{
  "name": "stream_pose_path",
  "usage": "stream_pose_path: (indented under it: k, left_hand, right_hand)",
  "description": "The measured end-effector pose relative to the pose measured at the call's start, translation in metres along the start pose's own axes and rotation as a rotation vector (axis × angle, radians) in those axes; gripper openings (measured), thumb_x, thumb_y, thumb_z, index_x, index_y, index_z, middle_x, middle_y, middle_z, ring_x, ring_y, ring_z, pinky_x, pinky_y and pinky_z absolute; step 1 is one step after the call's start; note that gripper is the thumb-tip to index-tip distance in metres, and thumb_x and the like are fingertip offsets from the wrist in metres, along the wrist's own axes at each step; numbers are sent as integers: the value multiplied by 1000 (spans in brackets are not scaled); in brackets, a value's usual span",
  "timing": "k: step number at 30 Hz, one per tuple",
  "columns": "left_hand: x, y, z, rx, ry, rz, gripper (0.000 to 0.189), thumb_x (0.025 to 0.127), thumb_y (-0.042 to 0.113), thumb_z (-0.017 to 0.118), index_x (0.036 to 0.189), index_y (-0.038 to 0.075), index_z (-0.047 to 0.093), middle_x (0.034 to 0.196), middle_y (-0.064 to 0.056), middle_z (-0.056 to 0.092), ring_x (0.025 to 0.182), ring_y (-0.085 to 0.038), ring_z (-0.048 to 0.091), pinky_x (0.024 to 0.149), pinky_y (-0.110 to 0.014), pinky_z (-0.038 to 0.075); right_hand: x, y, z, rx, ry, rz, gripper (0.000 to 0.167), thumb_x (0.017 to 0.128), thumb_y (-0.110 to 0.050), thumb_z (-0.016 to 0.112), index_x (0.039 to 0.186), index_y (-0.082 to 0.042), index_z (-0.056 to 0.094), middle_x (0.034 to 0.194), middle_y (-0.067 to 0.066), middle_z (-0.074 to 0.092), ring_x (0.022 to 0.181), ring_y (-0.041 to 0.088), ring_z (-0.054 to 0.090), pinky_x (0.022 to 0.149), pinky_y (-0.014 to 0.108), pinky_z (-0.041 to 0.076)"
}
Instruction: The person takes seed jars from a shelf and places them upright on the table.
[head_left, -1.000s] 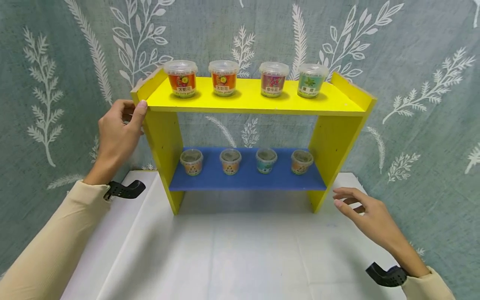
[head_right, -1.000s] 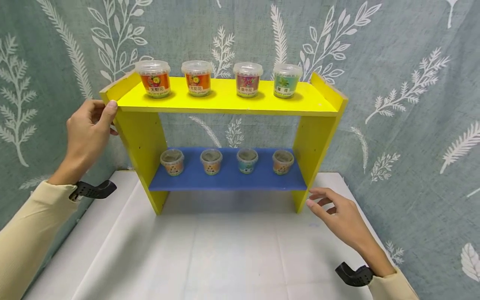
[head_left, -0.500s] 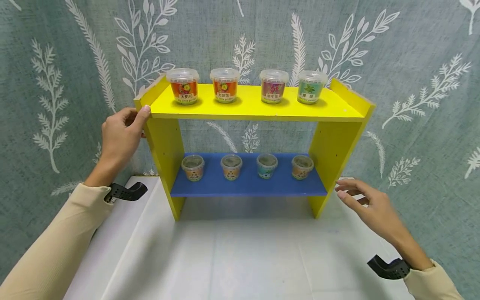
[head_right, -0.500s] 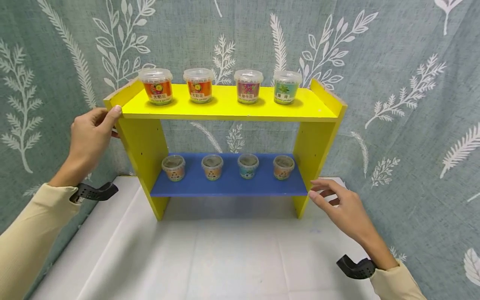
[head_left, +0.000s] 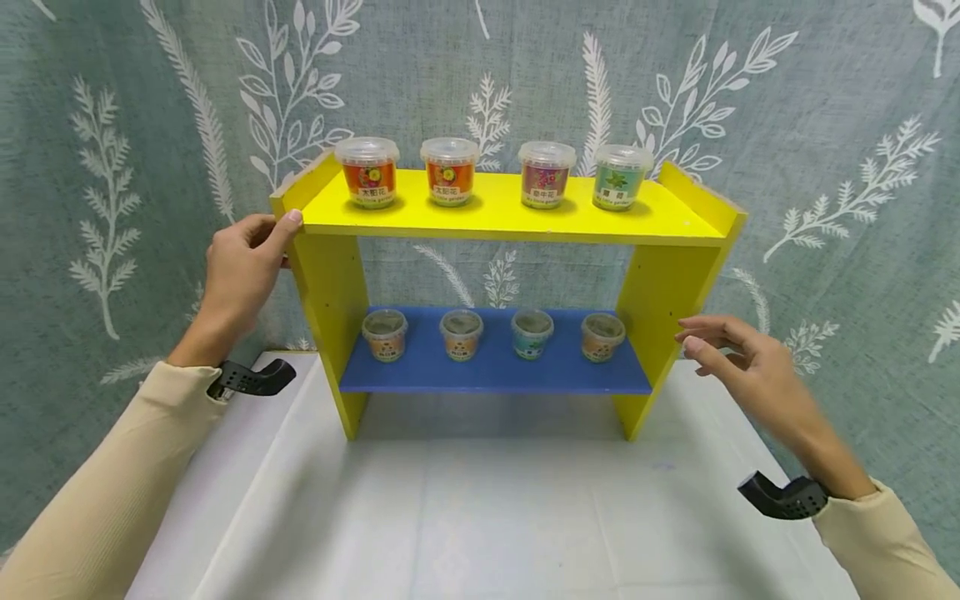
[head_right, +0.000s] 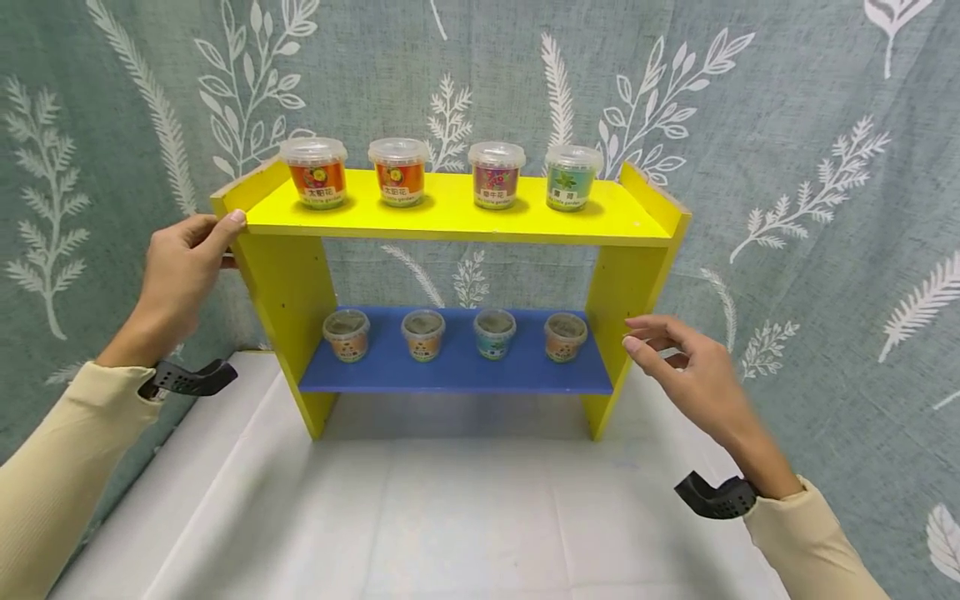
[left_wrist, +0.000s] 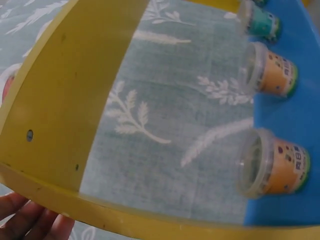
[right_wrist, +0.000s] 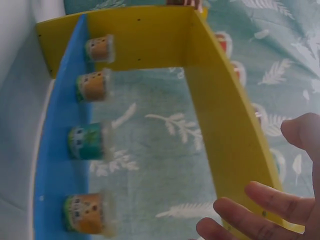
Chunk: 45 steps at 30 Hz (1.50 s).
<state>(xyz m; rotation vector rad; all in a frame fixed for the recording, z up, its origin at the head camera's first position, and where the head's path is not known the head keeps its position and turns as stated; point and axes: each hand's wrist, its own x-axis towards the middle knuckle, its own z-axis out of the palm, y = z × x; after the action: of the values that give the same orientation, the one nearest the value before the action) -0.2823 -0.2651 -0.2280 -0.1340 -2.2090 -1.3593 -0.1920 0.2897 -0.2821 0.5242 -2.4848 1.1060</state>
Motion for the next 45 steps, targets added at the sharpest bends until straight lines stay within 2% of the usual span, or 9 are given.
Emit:
stream_pose_path:
  k: [7,10,14,25,31,35,39,45]
  left_hand:
    - [4,2,7,-55,-31,-9,60,100,54,59,134,4,65,111,5,64,97,-11,60,82,-20,50]
    - [4,3,7,-79,-34,-15,60,100,53,60,133,4,65,111,5,65,95,-12,61,81,-19,50]
    - [3,4,6,-94,-26,-20,58,100,53,61,131,4,66,107,6,66,91,-12,63,81,-21,50]
    - [0,1,3,-64,-16,-51,59,99,56,60,130,6,66,106,6,65,91,-11,63,85,-27,51]
    - [-1,1,2,-66,-11,-51,60,99,56,60,130,5,66,107,6,65,91,-11,62,85,-26,50]
    - [-2,1,0,-63,-23,-56,61,100,56,58,132,5,64,111,4,63,93,-12,61,87,-27,49]
    - [-1,1,-1,-72,-28,-63,60,100,55,58,131,5,64,111,3,63,93,-13,61,84,-25,48]
    - [-2,1,-1,-80,-10,-57,57,99,56,60,127,6,66,108,3,64,92,-13,61,85,-26,50]
  right_hand:
    - [20,-14,-12,52,51,-35,29,106,-16,59,133,-8,64,120,2,70,100,9,67,79,15,53]
    - [30,-22,-16,75,59,-52,29,106,-17,59,134,-8,63,121,7,69,100,13,67,79,17,54]
    - [45,-33,-21,108,62,-72,30,106,-18,60,134,-7,63,121,6,69,101,16,67,80,19,56]
    - [81,-55,-25,180,98,-65,36,103,-23,66,133,-3,62,118,10,67,101,20,66,79,20,57]
    - [102,-63,-25,196,129,-61,36,101,-25,69,132,-8,64,119,11,66,99,22,65,76,19,56]
    - [114,-66,-25,177,147,-41,41,100,-30,70,134,-10,63,124,9,65,104,24,62,77,19,55]
    - [129,-69,-23,144,144,14,49,98,-38,69,140,-13,59,131,7,61,109,24,61,81,20,54]
    - [151,-74,-19,71,153,98,61,96,-51,68,147,-19,53,138,9,56,114,24,59,89,31,52]
